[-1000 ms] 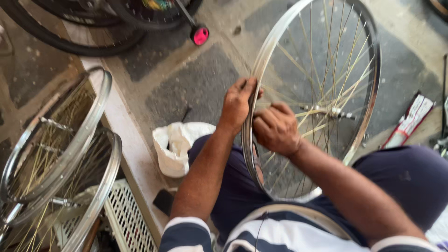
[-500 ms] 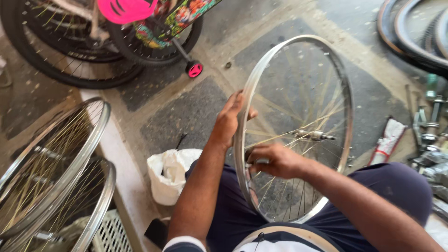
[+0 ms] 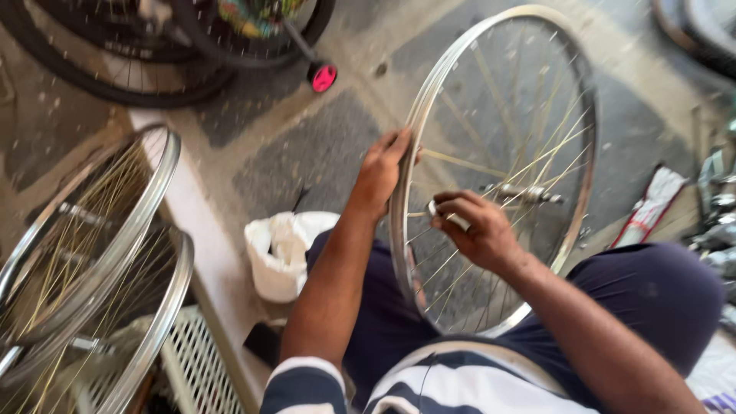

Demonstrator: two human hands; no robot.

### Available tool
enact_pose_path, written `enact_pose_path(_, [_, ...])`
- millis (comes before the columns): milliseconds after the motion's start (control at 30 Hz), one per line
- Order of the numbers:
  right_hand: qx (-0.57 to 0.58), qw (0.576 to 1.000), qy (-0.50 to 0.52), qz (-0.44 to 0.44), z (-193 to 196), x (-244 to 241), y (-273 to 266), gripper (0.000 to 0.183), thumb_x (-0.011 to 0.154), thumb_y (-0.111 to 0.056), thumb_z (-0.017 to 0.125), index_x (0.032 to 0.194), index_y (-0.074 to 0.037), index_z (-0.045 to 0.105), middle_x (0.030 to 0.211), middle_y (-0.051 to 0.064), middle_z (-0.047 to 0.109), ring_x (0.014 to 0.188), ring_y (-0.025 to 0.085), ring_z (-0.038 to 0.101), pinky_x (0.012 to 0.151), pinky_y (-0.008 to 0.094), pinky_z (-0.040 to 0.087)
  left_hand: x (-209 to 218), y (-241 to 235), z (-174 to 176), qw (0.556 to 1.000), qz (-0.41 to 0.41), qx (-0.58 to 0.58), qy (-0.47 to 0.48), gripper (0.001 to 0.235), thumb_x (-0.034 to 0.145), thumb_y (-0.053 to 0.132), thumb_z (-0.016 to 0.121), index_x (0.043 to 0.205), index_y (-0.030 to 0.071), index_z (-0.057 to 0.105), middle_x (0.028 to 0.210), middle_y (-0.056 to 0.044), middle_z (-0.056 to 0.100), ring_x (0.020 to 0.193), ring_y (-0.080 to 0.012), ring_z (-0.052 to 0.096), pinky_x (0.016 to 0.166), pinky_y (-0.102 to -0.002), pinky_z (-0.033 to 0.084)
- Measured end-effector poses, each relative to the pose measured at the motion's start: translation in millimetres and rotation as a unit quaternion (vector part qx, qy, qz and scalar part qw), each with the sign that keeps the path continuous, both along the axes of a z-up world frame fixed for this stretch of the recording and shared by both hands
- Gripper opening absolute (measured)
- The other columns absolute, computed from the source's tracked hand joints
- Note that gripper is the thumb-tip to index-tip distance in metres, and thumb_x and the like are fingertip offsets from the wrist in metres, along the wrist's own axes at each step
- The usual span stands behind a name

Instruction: The person sits on the ground and uses a small metal tool to tighten the nipples on the spokes of a bicycle wheel. They rotate the wheel to access different spokes and continue the tightening process.

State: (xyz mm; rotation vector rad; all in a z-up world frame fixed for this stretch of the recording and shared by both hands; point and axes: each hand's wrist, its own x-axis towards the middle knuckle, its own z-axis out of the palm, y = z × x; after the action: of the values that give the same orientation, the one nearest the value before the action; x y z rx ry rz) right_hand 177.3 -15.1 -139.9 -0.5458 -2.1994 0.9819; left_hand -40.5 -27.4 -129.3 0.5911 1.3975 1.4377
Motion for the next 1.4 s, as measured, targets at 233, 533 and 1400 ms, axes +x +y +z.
enact_pose_path(233, [-0.089,0.992,-0.053,0.078,9,-16,3,0.024,0.088,-0.025,0.077,0.102,-0.006,0.074,0.112,0.009,0.077,0.094,0.023,0.078,0.075,0.036,0.066,-2,-1,-2,0.999,-0.028,0.027,0.006,0.059,0.096,0.066,0.056,0.079,0.011,0.065,0.07,0.002,0.057,0.064,-0.0075,0.052,0.059,-0.023,0.044])
enact_pose_path(533, [-0.136,0.974,-0.118,0.138,8,-26,16,0.027,0.095,-0.028,0.068,0.113,-0.01,0.077,0.094,0.008,0.081,0.085,0.021,0.079,0.073,0.037,0.063,-5,-3,1,0.999,-0.038,0.022,0.024,0.072,0.088,0.081,0.053,0.075,0.011,0.062,0.067,0.002,0.052,0.059,-0.0069,0.047,0.054,-0.022,0.041])
enact_pose_path(1400, [-0.031,0.993,-0.004,0.116,18,-19,1,0.025,0.08,-0.023,0.082,0.096,-0.009,0.07,0.114,0.012,0.075,0.101,0.027,0.074,0.084,0.04,0.059,1,-10,31,0.98,-0.119,0.147,-0.064,0.067,0.105,0.057,0.047,0.15,0.007,0.044,0.134,-0.012,0.066,0.133,-0.0222,0.059,0.112,-0.036,0.048])
